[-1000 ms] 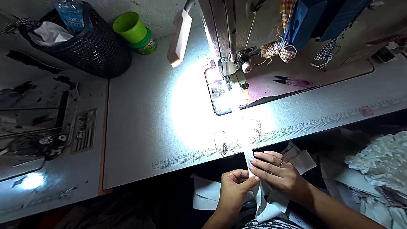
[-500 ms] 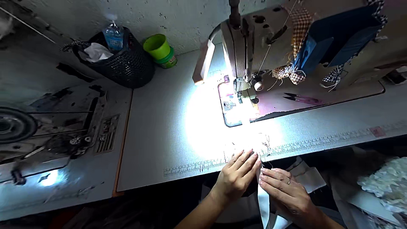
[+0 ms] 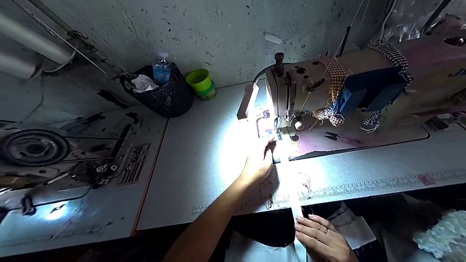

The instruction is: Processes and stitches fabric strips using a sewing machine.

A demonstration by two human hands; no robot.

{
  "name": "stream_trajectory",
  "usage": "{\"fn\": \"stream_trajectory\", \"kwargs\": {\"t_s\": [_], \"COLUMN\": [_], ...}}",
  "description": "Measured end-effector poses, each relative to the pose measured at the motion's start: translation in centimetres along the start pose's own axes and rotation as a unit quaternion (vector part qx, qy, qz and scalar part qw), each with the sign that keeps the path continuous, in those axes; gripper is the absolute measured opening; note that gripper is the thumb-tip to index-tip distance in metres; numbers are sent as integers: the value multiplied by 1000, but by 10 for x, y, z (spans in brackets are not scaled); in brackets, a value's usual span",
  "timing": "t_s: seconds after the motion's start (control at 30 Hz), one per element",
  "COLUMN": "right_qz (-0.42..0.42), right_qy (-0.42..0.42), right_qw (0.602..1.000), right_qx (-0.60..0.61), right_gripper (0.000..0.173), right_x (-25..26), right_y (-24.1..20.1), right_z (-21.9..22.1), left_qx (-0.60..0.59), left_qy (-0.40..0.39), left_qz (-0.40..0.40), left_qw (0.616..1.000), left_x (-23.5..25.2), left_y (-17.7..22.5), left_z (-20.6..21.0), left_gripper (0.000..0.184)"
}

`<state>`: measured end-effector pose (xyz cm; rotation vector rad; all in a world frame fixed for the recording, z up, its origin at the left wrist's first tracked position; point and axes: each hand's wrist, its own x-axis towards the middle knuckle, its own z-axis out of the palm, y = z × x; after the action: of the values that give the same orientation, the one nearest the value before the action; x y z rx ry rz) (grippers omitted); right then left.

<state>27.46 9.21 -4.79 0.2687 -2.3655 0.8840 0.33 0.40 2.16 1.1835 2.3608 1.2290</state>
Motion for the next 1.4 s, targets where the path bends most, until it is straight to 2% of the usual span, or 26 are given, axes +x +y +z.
{"fn": "stream_trajectory", "kwargs": {"t_s": [0.13,0.2,0.3,0.43,0.53,0.87,1.1,1.23,1.33,1.4], "right_qz": [27,33,35,32,33,76,119,150,164,180], "right_qy": [2,7,8,15,30,132,139,117,109,98], "right_qw": [1000,999,999,999,999,988,980,974,971,970], "right_qx": [4,2,5,-8,-23,-22,-77,-121,-134,-133], "right_gripper": [16,15,16,17,17,21,23,23,22,20], "right_x": [1,-1,-3,-3,-4,30,66,87,101,111], "right_y": [-4,-4,-5,-6,-7,9,23,28,32,33], "right_z": [3,5,6,6,7,25,30,29,30,30], "left_qx": [83,138,188,191,203,184,158,173,154,140], "left_qy": [31,52,41,1,20,14,-14,-21,-6,-10], "left_qz": [-4,-17,-17,-23,12,-15,-73,-64,-49,-49], "left_qw": [996,989,981,981,979,983,985,983,987,989], "left_x": [36,42,45,49,52,51,51,51,52,51], "left_y": [-13,-13,-12,-11,-12,-12,-14,-14,-32,-23], "left_z": [2,1,-5,-10,-11,-8,-8,-9,-2,-5], "left_gripper": [36,31,29,28,26,28,35,36,39,38]}}
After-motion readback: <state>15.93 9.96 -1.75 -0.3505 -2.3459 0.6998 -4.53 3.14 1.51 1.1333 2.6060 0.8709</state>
